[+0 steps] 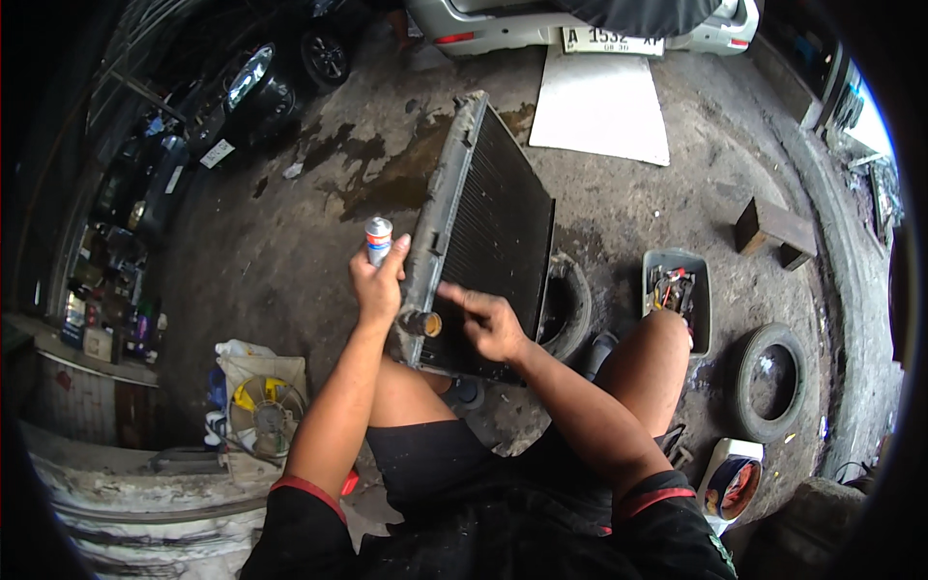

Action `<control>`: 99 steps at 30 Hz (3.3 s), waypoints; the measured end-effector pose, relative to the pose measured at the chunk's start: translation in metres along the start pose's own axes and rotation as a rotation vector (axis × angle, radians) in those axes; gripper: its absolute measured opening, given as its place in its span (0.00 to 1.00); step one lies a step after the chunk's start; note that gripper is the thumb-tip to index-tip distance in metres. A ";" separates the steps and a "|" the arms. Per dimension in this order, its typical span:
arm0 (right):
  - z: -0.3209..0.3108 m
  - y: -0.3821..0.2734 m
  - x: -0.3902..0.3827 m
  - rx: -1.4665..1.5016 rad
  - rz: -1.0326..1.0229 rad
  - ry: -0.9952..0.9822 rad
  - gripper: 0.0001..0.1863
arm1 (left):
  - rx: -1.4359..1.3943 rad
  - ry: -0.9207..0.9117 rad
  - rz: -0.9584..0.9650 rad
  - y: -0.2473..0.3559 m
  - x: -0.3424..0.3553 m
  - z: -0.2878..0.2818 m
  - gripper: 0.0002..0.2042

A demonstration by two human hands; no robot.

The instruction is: Repairing a car radiator by applying sealant and wiping it down in a service bay.

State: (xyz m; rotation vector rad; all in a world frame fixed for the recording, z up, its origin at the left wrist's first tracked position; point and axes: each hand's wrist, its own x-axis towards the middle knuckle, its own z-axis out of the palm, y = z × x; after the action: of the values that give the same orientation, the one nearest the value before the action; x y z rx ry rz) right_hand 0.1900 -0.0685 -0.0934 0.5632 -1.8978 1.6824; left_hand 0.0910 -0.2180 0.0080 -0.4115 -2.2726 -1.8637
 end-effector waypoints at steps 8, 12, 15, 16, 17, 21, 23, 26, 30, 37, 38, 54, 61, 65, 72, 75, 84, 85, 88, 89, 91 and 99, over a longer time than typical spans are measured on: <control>-0.003 0.008 0.026 -0.227 0.244 -0.207 0.45 | -0.129 -0.061 -0.035 -0.007 0.006 -0.027 0.08; -0.003 0.023 0.029 -0.320 0.140 -0.293 0.45 | -0.113 -0.101 -0.026 -0.010 0.015 -0.034 0.06; 0.009 0.024 0.029 -0.254 0.231 -0.283 0.46 | -0.148 -0.129 -0.029 -0.013 0.018 -0.037 0.06; 0.015 0.025 0.030 -0.244 0.240 -0.260 0.45 | -0.162 -0.152 -0.034 -0.013 0.020 -0.042 0.06; 0.018 0.025 0.031 -0.235 0.247 -0.238 0.44 | -0.154 -0.178 -0.029 -0.013 0.023 -0.046 0.06; 0.018 0.029 0.036 -0.208 0.302 -0.276 0.39 | -0.201 -0.301 -0.087 -0.011 0.031 -0.054 0.06; 0.013 0.024 0.036 -0.165 0.306 -0.322 0.37 | -0.196 -0.298 -0.099 -0.008 0.030 -0.051 0.07; 0.015 0.015 0.032 -0.148 0.226 -0.398 0.36 | -0.206 -0.347 -0.099 -0.004 0.033 -0.055 0.09; 0.020 0.009 0.021 -0.101 0.251 -0.459 0.35 | -0.202 -0.359 -0.103 -0.001 0.033 -0.049 0.09; 0.013 -0.001 0.020 -0.060 0.141 -0.435 0.30 | -0.179 -0.316 -0.102 -0.001 0.032 -0.049 0.09; 0.015 -0.005 0.019 -0.041 0.145 -0.430 0.28 | -0.181 -0.315 -0.095 0.000 0.034 -0.049 0.09; 0.015 0.003 -0.011 0.023 0.338 -0.025 0.32 | -0.115 -0.145 0.048 0.004 0.020 -0.023 0.07; 0.010 -0.021 0.016 0.042 0.483 -0.123 0.30 | 0.064 -0.109 0.074 0.008 0.028 -0.020 0.11; 0.011 -0.018 0.033 0.184 0.313 0.180 0.36 | 0.203 0.005 0.163 0.013 0.017 -0.006 0.19; 0.002 -0.045 0.072 0.258 -0.002 0.141 0.48 | 0.262 -0.020 0.227 0.002 0.006 -0.009 0.03; 0.007 -0.068 0.074 0.298 0.077 0.050 0.49 | 0.162 -0.045 0.186 0.015 -0.004 -0.002 0.09; 0.011 -0.071 0.082 0.321 0.190 -0.022 0.46 | 0.195 -0.057 0.288 0.004 0.001 -0.005 0.05; 0.011 -0.070 0.082 0.307 0.189 -0.020 0.46 | 0.190 -0.067 0.277 0.005 0.001 -0.005 0.05; 0.016 -0.068 0.080 0.247 0.152 0.029 0.46 | 0.181 -0.059 0.239 0.007 -0.001 -0.005 0.06; 0.016 -0.068 0.080 0.259 0.154 0.032 0.46 | 0.181 -0.055 0.218 0.008 -0.001 -0.005 0.06; 0.015 -0.071 0.081 0.290 0.181 0.011 0.46 | 0.173 -0.062 0.224 0.007 0.001 -0.005 0.05; 0.017 -0.073 0.078 0.285 0.214 0.026 0.48 | 0.195 -0.057 0.177 0.005 0.001 -0.006 0.04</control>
State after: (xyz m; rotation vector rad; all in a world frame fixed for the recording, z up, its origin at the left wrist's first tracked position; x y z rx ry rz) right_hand 0.1738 -0.0915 0.0113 0.4546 -1.7623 2.1076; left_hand 0.0914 -0.2226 0.0142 -0.6198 -2.3410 -1.5491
